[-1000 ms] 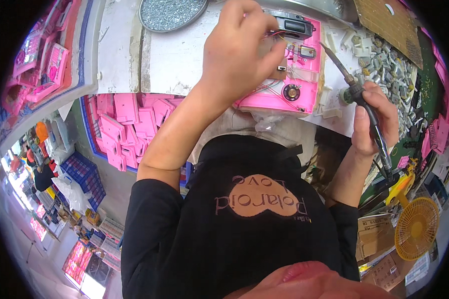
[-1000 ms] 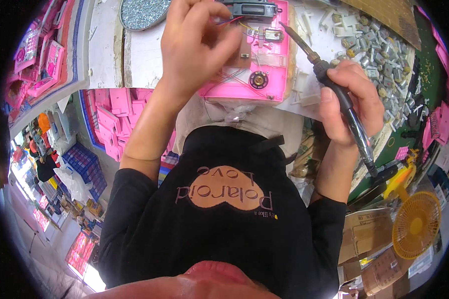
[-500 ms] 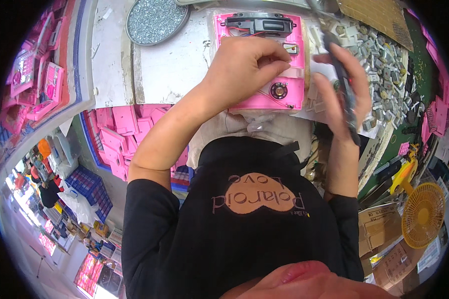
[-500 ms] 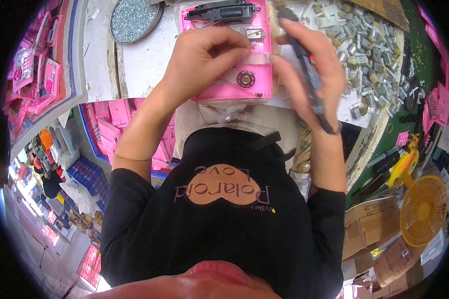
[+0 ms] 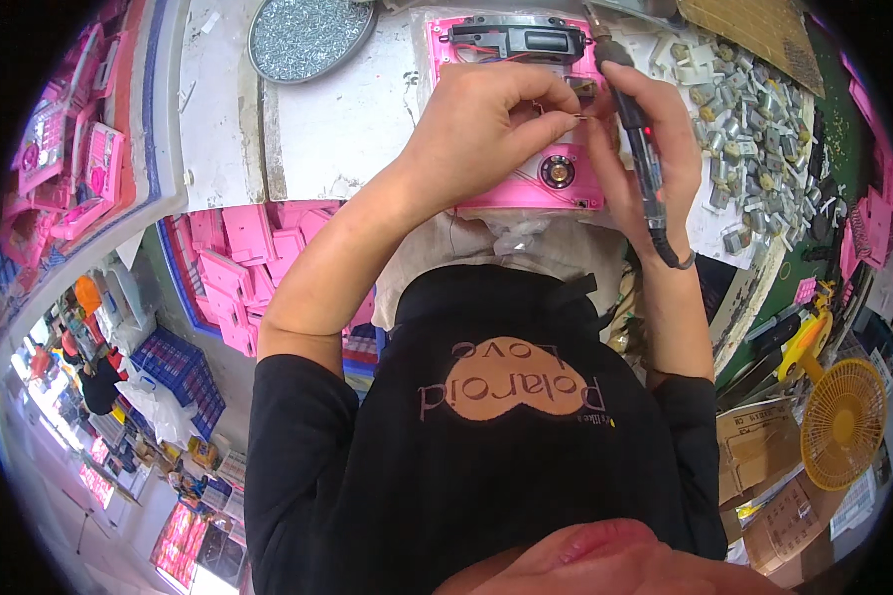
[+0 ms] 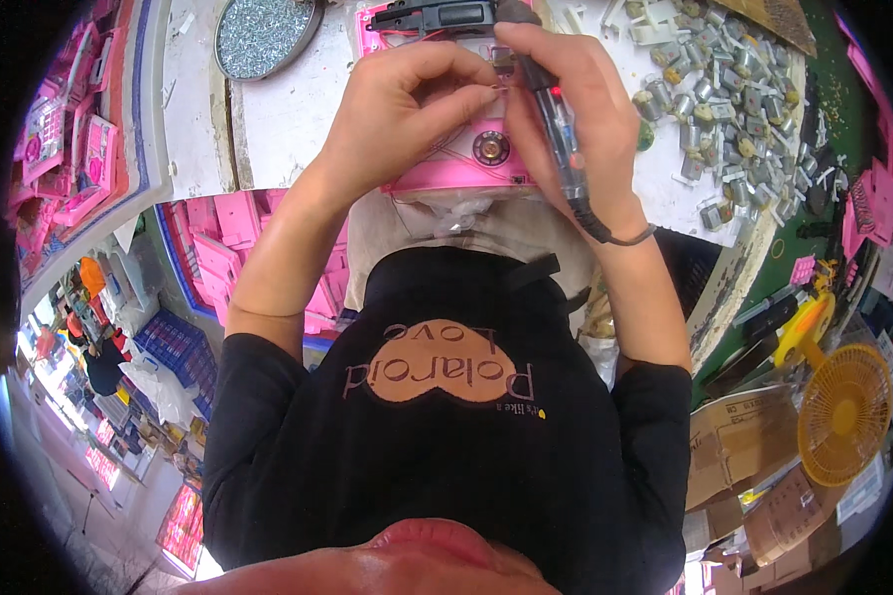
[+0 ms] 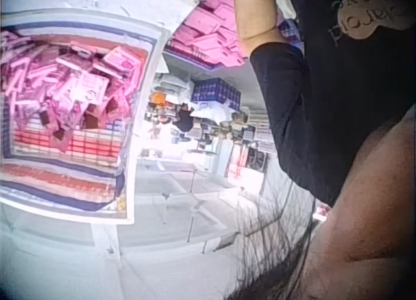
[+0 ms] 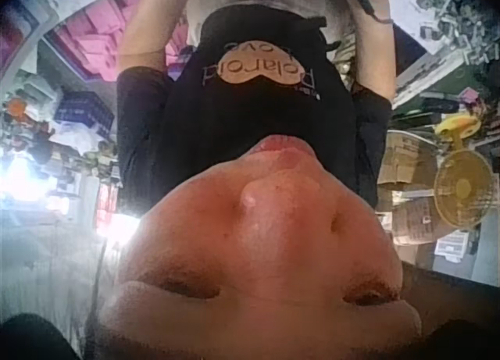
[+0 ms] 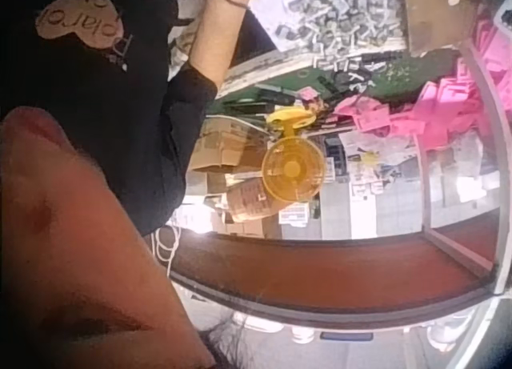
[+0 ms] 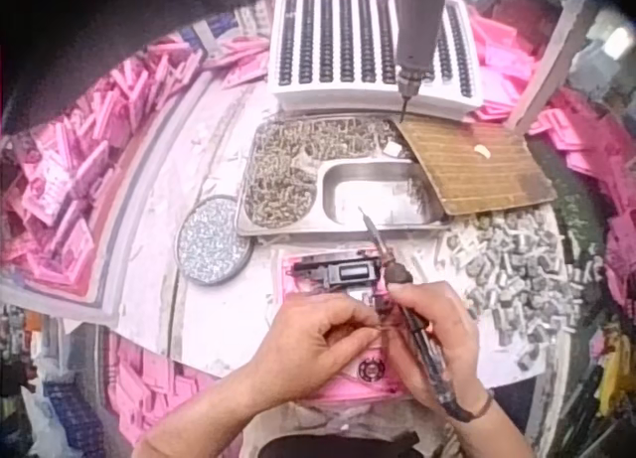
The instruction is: Assemble internal electronic components and solder wires into a pink plastic device housing using an electric screwdriver and soldering iron.
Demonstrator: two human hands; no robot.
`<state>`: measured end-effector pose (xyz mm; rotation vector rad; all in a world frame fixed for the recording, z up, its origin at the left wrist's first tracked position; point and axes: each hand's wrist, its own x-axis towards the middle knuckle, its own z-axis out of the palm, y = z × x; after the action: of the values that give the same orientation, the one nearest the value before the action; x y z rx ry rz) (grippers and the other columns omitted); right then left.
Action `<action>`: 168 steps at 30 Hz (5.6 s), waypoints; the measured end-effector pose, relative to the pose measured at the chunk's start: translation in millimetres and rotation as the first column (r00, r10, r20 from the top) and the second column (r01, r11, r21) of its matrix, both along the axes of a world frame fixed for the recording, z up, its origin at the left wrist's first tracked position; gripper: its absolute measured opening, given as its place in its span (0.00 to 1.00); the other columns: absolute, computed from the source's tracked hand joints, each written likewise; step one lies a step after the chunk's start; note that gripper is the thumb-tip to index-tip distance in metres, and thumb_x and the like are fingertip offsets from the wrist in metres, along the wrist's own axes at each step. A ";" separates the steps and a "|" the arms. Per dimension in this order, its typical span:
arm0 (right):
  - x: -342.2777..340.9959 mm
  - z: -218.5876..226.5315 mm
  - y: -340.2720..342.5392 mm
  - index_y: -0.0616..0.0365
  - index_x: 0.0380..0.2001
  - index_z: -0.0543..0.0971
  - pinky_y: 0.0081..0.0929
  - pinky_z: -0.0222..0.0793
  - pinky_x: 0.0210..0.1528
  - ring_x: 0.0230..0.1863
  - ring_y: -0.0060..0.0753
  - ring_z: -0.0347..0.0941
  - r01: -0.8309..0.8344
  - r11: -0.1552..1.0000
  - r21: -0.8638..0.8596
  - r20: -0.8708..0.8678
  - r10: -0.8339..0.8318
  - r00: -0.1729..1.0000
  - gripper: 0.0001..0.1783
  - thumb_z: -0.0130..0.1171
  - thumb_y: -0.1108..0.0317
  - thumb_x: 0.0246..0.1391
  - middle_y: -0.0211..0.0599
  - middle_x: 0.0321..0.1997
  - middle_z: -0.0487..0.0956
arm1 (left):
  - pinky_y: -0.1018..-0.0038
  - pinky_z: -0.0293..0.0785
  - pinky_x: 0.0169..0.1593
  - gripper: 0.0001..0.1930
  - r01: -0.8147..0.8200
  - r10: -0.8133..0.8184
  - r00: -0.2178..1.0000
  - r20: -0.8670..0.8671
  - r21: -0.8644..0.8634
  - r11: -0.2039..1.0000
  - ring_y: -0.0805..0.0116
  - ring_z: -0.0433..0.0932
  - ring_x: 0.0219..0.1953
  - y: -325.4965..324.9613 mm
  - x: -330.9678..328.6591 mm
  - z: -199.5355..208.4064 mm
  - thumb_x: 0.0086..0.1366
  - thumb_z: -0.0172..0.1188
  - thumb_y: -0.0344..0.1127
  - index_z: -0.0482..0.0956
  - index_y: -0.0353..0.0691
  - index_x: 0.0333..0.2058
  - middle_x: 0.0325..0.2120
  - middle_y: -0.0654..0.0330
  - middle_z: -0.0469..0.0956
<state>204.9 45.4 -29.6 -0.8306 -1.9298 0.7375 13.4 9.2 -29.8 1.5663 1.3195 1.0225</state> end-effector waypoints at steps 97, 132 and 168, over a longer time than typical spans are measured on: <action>77.9 36.3 -36.9 0.67 0.40 0.81 0.12 0.63 0.34 0.30 0.12 0.71 -0.014 0.780 -0.625 -0.095 -0.058 0.994 0.08 0.63 0.73 0.59 0.29 0.33 0.81 | 0.68 0.80 0.38 0.05 0.344 -0.076 0.716 -0.694 0.256 0.903 0.62 0.82 0.40 -17.0 9.2 16.8 0.56 0.63 0.29 0.82 0.39 0.32 0.40 0.62 0.79; 459.7 -3.1 27.2 0.62 0.37 0.80 0.36 0.78 0.47 0.38 0.34 0.76 0.433 0.646 -0.628 -0.453 -0.756 0.472 0.10 0.60 0.65 0.67 0.42 0.36 0.81 | 0.63 0.80 0.44 0.17 0.092 0.086 0.917 -0.389 0.416 0.905 0.54 0.82 0.42 -41.1 -29.6 -5.7 0.55 0.67 0.25 0.82 0.42 0.46 0.43 0.55 0.80; -20.6 35.0 35.5 0.57 0.23 0.79 0.46 0.78 0.32 0.28 0.51 0.81 -0.046 0.977 0.206 0.820 -0.147 0.554 0.15 0.64 0.57 0.50 0.43 0.23 0.81 | 0.62 0.59 0.52 0.15 0.153 0.273 0.739 -0.616 0.548 0.822 0.65 0.73 0.42 1.2 -2.6 -4.3 0.53 0.67 0.38 0.86 0.47 0.41 0.36 0.66 0.74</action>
<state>184.4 80.9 5.5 -1.2405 -2.7490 0.0308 10.8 10.3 -34.2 2.5541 1.6350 0.9720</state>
